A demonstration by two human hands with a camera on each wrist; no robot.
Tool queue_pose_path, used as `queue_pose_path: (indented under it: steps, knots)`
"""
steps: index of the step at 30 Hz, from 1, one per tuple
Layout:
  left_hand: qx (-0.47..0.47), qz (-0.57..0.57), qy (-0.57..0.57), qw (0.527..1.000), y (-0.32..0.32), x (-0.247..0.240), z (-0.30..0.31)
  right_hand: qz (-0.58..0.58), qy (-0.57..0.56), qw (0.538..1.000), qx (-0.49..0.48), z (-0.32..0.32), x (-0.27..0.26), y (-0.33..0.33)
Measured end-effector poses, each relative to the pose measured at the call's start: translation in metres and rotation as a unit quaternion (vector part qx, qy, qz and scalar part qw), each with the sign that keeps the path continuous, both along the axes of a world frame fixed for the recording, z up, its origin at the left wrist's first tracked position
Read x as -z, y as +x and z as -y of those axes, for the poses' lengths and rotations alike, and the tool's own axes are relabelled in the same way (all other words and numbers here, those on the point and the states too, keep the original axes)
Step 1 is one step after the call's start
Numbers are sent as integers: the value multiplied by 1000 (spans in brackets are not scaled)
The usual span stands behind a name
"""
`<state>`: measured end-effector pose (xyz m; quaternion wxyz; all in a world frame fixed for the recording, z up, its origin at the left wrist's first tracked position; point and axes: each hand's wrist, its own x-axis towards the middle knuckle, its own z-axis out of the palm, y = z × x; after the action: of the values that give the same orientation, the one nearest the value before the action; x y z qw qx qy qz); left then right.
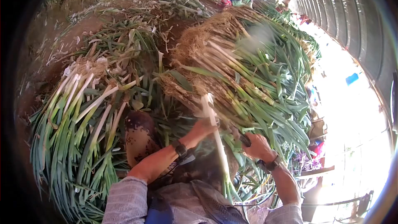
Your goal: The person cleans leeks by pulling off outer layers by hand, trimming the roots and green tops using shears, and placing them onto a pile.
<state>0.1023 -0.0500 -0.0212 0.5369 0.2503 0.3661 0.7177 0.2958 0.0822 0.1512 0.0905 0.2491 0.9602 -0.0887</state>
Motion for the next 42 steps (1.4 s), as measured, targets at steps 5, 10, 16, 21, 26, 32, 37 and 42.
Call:
queue_pose_path:
  steps: [5,10,16,21,26,32,37,42]
  knots:
    - [-13,-6,26,1000,12,-28,7,-23,-134,985,105,14,21,10]
    - [-44,-95,-27,994,26,-26,-1,-103,-180,974,93,49,55,11]
    - [-128,190,17,973,5,-61,2,-140,-182,971,64,41,94,15]
    - [-245,239,73,937,-70,-25,-17,-86,-338,935,58,46,74,29]
    - [-378,33,-120,918,-125,-117,4,-173,-314,933,-13,48,90,50]
    - [-108,-93,-189,972,-138,-72,13,-195,-333,922,-2,47,76,30]
    - [49,41,21,998,-84,-39,18,-139,-231,962,-46,50,80,27]
    - [-325,-151,-42,933,-102,9,-25,-195,-223,954,-39,51,86,33]
